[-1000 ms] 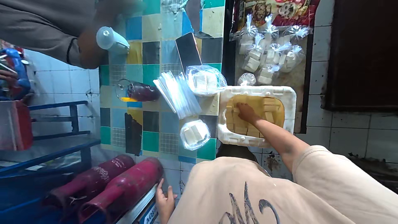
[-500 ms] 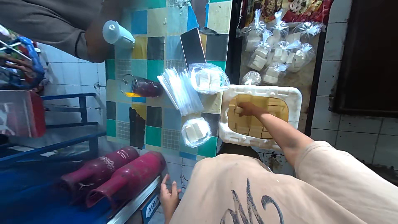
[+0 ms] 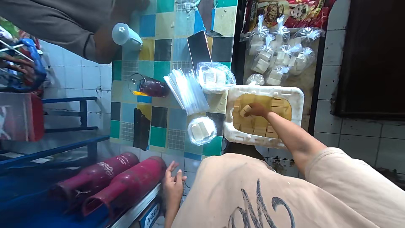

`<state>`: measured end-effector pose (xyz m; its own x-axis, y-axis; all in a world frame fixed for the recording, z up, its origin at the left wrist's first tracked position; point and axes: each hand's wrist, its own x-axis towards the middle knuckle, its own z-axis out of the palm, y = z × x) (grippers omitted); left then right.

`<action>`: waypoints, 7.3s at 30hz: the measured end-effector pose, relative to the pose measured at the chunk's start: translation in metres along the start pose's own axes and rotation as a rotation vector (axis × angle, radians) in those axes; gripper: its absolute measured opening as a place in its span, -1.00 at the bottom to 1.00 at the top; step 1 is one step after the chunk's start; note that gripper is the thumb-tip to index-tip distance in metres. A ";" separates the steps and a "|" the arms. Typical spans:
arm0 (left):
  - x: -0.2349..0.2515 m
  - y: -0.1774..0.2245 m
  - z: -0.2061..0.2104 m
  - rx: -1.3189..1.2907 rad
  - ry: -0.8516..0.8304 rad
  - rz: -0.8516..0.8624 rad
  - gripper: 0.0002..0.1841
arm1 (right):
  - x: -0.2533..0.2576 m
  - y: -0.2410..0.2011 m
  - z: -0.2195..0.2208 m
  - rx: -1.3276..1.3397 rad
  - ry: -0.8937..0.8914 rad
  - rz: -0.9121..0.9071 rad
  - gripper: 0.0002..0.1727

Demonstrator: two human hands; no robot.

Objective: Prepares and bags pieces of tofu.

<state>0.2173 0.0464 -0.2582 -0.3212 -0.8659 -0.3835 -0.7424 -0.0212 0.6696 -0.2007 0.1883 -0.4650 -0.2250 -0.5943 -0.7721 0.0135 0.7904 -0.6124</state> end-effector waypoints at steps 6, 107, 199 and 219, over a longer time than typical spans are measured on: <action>0.035 0.038 0.023 -0.087 -0.122 0.280 -0.64 | -0.063 -0.024 -0.008 0.459 0.120 0.108 -0.50; 0.057 0.200 -0.074 0.093 -0.421 1.062 -0.87 | -0.251 -0.276 0.073 -0.559 0.460 -0.851 -0.71; -0.009 0.446 -0.206 -0.713 -0.179 1.082 -0.70 | -0.316 -0.375 0.033 -1.074 1.894 -1.734 -0.64; 0.008 0.419 -0.175 -0.822 -0.629 1.184 -0.64 | -0.335 -0.359 0.086 0.975 0.077 -1.014 -0.10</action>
<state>0.0064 -0.0573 0.1309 -0.8051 -0.2526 0.5367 0.5419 0.0548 0.8387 -0.0464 0.0906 -0.0011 -0.5957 -0.8009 0.0609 0.4687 -0.4082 -0.7834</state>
